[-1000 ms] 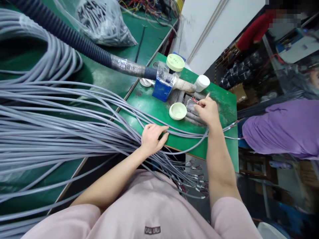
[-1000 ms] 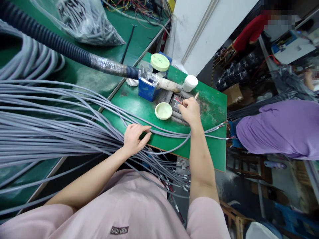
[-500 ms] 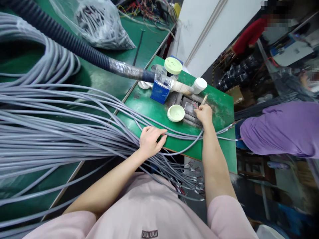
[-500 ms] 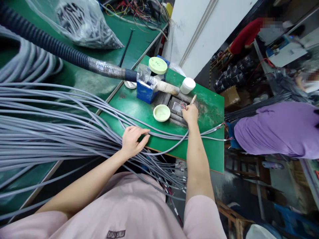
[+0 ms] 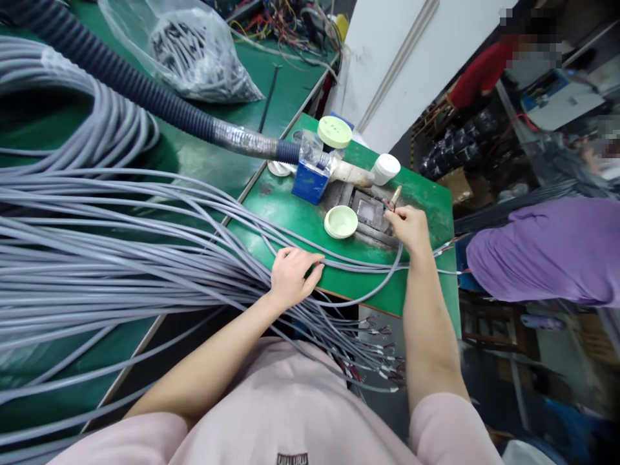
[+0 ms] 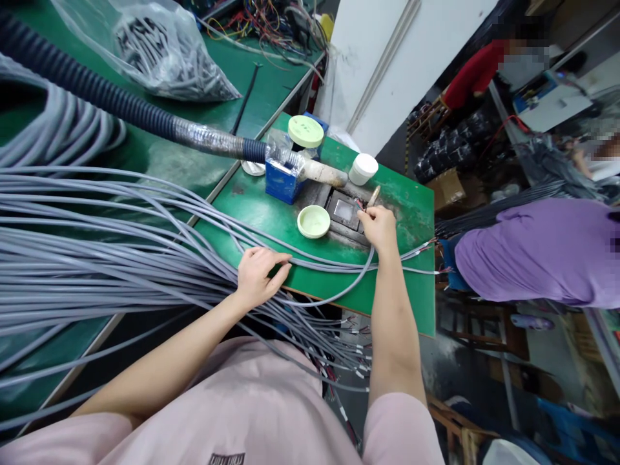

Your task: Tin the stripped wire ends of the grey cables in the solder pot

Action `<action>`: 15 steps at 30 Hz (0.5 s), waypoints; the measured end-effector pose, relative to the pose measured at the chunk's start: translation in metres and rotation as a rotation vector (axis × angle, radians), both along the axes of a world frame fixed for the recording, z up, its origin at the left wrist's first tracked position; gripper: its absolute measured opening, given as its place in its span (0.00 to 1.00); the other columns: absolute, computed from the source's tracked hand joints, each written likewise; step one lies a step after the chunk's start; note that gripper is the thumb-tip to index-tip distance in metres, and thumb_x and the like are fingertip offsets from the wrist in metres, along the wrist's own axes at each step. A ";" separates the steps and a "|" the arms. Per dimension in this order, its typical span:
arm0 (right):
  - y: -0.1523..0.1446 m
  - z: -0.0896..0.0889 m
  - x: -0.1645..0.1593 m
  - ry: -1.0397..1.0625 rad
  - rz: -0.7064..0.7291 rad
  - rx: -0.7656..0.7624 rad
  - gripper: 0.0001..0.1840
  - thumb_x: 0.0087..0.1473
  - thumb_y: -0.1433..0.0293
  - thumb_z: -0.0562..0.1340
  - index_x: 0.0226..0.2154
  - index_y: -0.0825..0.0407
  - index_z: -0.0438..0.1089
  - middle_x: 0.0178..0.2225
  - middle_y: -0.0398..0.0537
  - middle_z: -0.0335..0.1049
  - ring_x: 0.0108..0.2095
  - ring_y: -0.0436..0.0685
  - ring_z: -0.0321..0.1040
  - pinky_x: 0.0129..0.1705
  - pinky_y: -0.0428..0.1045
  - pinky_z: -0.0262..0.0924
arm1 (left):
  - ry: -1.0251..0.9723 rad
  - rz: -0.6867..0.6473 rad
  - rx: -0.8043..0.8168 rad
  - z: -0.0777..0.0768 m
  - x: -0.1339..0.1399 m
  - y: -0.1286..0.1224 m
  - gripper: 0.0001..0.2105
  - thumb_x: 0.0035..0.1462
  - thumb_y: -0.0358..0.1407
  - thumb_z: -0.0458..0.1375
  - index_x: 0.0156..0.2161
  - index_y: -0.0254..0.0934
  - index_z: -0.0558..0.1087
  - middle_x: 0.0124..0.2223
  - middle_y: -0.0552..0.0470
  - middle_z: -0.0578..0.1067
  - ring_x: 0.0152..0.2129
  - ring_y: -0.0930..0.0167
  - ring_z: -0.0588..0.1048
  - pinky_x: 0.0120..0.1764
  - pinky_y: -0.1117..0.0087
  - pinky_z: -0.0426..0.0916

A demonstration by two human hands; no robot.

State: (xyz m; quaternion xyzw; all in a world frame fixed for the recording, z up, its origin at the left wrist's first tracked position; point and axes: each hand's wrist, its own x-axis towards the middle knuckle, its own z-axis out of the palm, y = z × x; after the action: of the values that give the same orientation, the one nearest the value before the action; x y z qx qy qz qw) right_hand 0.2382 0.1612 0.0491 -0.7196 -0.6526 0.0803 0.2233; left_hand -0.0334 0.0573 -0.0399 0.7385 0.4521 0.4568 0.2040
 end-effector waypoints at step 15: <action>-0.207 0.057 -0.001 0.799 -0.188 0.168 0.14 0.52 0.60 0.64 0.24 0.53 0.72 0.15 0.40 0.60 0.15 0.49 0.60 0.18 0.45 0.54 | 0.052 -0.072 -0.006 0.013 -0.004 -0.001 0.06 0.61 0.36 0.54 0.37 0.38 0.74 0.34 0.52 0.78 0.35 0.68 0.73 0.43 0.64 0.59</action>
State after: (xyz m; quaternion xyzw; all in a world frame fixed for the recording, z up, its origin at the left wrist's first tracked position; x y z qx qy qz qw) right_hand 0.2377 -0.0458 0.1061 -0.6675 -0.4506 0.2790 0.5231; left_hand -0.0373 0.0564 -0.0272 0.7653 0.4315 0.4285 0.2107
